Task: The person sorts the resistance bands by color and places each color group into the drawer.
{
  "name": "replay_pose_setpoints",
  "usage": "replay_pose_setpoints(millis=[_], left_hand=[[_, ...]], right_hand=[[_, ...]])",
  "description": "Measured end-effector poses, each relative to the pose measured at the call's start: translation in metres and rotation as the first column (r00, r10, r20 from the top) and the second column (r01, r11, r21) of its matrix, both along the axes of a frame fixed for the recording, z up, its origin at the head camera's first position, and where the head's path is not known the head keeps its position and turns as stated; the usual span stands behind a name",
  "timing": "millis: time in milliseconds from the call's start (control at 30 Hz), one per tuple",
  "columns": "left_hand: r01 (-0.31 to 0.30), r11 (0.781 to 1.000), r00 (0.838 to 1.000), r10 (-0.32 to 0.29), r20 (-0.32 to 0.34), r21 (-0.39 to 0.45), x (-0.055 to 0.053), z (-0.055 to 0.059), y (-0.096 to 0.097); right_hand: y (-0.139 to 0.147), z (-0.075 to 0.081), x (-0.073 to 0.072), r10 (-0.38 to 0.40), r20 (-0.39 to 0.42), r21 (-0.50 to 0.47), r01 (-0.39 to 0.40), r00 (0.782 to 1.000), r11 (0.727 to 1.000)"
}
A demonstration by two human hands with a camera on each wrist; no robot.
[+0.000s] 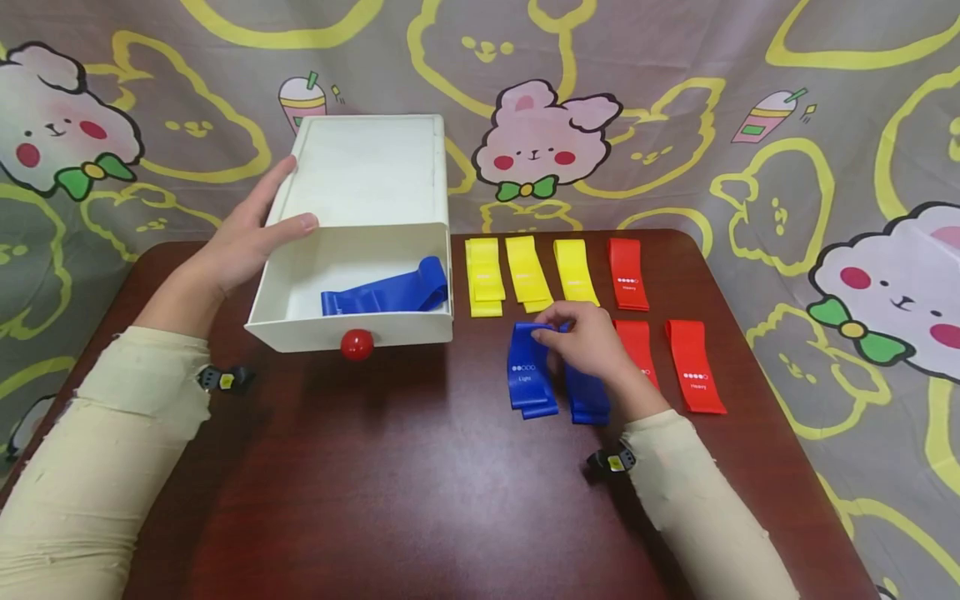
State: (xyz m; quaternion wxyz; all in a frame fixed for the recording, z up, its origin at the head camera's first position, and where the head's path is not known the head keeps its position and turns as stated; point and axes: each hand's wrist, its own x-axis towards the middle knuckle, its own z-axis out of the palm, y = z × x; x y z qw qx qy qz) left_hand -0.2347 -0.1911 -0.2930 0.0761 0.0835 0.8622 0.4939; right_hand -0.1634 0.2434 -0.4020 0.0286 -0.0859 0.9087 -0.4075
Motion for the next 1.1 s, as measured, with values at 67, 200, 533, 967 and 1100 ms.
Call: replay_pose_setpoints(millis=[67, 200, 533, 967, 1100], left_hand=[[-0.001, 1.000, 1.000, 0.001, 0.000, 0.002, 0.000, 0.000, 0.000], [-0.001, 1.000, 1.000, 0.001, -0.005, 0.002, -0.001, 0.000, 0.001], [0.001, 1.000, 1.000, -0.001, -0.012, 0.005, -0.001, 0.000, 0.000], [0.003, 1.000, 1.000, -0.003, -0.006, 0.002, -0.001, 0.001, 0.000], [0.003, 1.000, 1.000, -0.003, -0.006, 0.001, 0.000, 0.001, 0.000]], right_hand=[[0.000, 0.003, 0.001, 0.002, -0.033, -0.013, -0.002, 0.999, 1.000], [0.000, 0.010, 0.002, -0.013, -0.101, -0.041, 0.009, 0.995, 0.999], [-0.003, 0.027, 0.007, -0.056, -0.195, -0.125, 0.032, 0.979, 0.992], [-0.015, 0.061, 0.011, -0.116, -0.261, -0.177, 0.070, 0.958, 0.982], [-0.014, 0.063, 0.007, -0.146, -0.277, -0.215, 0.087, 0.950, 0.973]])
